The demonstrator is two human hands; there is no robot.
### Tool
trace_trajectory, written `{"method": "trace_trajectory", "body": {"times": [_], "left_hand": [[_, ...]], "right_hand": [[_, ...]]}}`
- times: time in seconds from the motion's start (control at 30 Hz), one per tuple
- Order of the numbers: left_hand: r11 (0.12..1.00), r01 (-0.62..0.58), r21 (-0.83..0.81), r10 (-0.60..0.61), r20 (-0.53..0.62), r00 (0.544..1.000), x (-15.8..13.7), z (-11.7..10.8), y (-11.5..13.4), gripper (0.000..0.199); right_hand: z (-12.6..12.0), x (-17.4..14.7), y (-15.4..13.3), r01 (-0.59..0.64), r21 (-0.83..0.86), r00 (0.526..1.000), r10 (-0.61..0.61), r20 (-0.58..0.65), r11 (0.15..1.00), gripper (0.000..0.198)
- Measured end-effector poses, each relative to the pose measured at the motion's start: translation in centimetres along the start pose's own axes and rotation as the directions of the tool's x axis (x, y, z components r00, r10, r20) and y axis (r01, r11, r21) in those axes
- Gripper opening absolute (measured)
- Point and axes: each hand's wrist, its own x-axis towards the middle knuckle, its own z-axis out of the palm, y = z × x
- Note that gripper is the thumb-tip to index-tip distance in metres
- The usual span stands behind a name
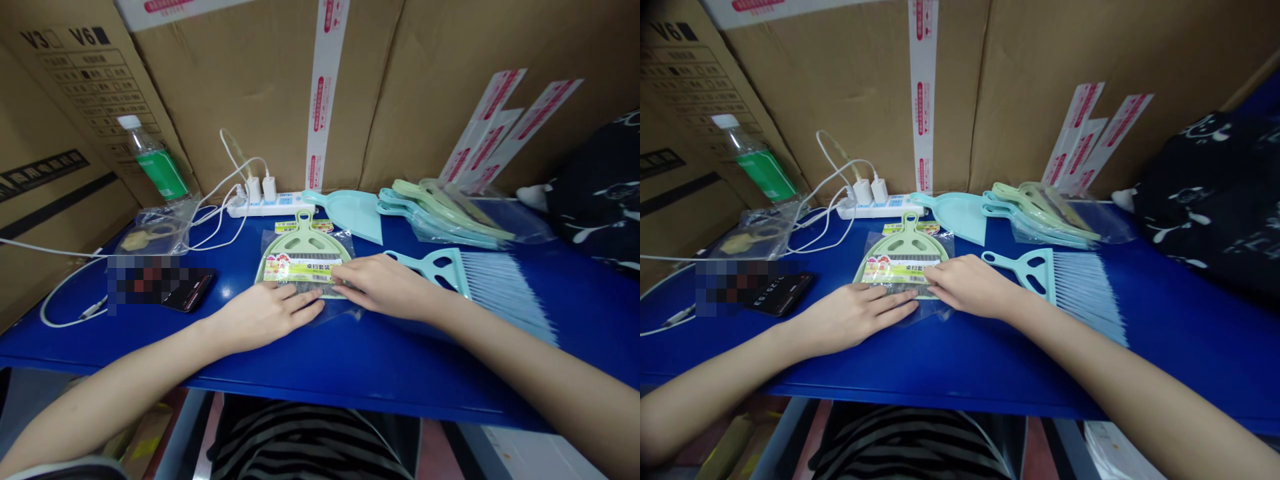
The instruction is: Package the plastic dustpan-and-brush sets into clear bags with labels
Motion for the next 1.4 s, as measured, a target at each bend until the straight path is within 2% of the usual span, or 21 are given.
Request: {"method": "trace_trajectory", "body": {"times": [0.2,0.7,1.07,1.23,1.4], "left_hand": [[1.000,0.003,0.001,-0.003,0.032,0.999,-0.04,0.10,-0.03,0.034],[1.000,0.007,0.022,-0.008,0.030,1.000,-0.02,0.15,0.03,0.034],[0.998,-0.029,0.060,0.029,-0.013,0.999,0.03,-0.38,0.01,0.028],[0.997,-0.073,0.026,0.074,-0.025,0.997,-0.05,-0.20,-0.07,0.026],[0.997,-0.071,-0.033,0.070,-0.031,0.997,0.00,-0.04,-0.12,0.028]], "right_hand": [[-0.09,0.06,-0.09,-0.003,-0.002,1.000,0.003,0.003,1.000,0.014],[0.05,-0.08,0.07,0.009,0.020,1.000,-0.009,-0.026,1.000,0.016],[-0.02,0.01,-0.01,0.006,0.021,1.000,-0.006,-0.015,1.000,0.015],[-0.10,0.01,-0.02,0.002,0.004,1.000,-0.002,-0.013,1.000,0.013],[0.02,-0.06,0.04,0.012,0.000,0.999,-0.012,-0.031,1.000,0.015]]}}
